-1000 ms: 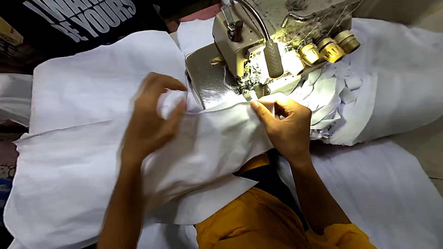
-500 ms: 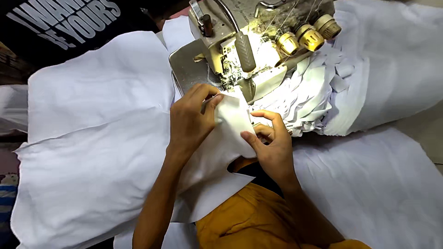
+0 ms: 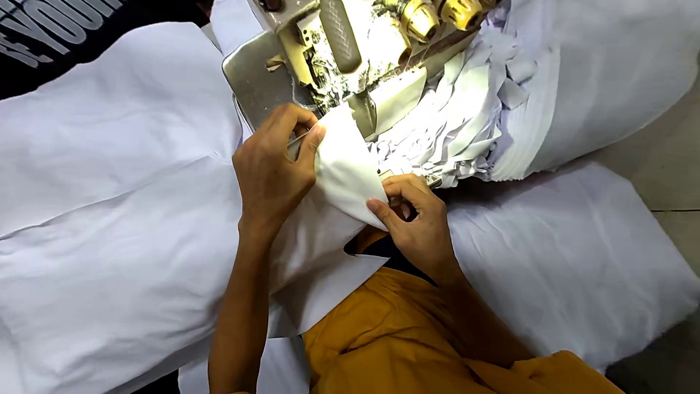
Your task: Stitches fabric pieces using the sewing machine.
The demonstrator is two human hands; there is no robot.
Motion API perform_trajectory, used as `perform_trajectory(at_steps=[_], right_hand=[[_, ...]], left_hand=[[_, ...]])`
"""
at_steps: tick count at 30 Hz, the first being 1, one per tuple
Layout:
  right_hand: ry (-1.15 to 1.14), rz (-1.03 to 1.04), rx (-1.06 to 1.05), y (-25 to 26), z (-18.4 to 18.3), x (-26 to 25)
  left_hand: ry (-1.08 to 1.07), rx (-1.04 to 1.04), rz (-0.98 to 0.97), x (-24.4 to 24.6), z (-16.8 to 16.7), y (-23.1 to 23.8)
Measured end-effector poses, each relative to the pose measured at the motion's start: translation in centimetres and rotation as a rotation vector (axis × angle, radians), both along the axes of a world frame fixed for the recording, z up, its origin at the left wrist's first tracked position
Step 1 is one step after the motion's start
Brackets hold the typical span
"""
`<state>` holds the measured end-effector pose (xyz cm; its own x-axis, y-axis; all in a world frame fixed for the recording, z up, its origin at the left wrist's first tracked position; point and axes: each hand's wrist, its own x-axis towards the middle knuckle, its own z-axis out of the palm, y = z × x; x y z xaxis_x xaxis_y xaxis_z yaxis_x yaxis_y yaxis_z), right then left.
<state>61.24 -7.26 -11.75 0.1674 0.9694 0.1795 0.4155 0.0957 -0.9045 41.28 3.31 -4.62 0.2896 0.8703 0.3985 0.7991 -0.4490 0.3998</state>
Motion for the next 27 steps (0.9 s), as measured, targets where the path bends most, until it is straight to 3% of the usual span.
perform_trajectory(at_steps=[5, 16, 27], right_hand=[[0.245, 0.061, -0.201, -2.2, -1.4, -0.2], [0.491, 0.03, -0.211, -3.1, -3.2, -0.3], [0.435, -0.069, -0.216, -2.4, -3.1, -1.2]], left_hand=[[-0.01, -0.017, 0.005, -0.2, -0.3, 0.4], [-0.024, -0.004, -0.037, -0.6, -0.4, 0.8], [-0.011, -0.023, -0.048, -0.7, -0.4, 0.8]])
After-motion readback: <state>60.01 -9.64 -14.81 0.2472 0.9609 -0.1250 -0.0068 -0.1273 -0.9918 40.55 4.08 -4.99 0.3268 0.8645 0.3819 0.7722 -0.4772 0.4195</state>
